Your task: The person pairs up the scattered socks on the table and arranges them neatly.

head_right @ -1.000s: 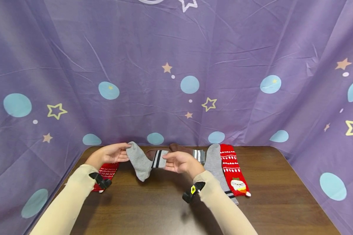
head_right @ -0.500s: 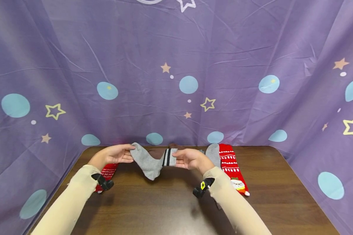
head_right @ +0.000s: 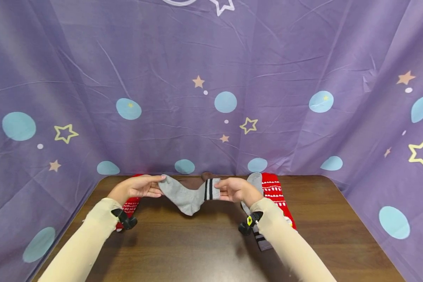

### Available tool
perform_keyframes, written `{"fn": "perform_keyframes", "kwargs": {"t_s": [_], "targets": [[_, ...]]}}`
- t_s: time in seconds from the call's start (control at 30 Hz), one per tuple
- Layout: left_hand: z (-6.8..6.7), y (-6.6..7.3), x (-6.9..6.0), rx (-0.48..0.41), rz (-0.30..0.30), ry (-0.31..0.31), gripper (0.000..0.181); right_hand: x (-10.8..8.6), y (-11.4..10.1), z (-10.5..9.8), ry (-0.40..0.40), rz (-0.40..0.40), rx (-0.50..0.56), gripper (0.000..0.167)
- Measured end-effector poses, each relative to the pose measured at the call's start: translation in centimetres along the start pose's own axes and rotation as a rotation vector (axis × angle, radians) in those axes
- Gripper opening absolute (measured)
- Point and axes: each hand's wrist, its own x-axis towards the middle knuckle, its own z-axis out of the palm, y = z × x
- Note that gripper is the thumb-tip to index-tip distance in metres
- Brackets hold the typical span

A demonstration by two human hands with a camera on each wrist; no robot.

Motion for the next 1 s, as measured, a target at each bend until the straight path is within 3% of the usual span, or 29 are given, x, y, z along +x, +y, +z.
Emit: {"fn": "perform_keyframes", "kwargs": {"t_s": [0.2, 0.47, 0.77, 1.0], "targets": [[0.0, -0.3, 0.0, 0.020, -0.005, -0.019, 0.029, 0.0, 0.5, -0.7, 0.016, 0.010, -0.040, 0.029], [-0.1, -0.5, -0.3, 0.045, 0.007, -0.060, 0.034, 0.0, 1.2, -1.5, 0.021, 0.016, -0.016, 0.029], [-0.1, -1.1, -0.2, 0.034, 0.007, -0.076, 0.033, -0.1, 2.1, -2.6, 0.110, 0.046, -0.033, 0.020], [-0.1, -1.5, 0.0, 0.033, 0.004, -0.078, 0.032, -0.1, 2.4, -2.9, 0.100, 0.045, -0.023, 0.021]]}}
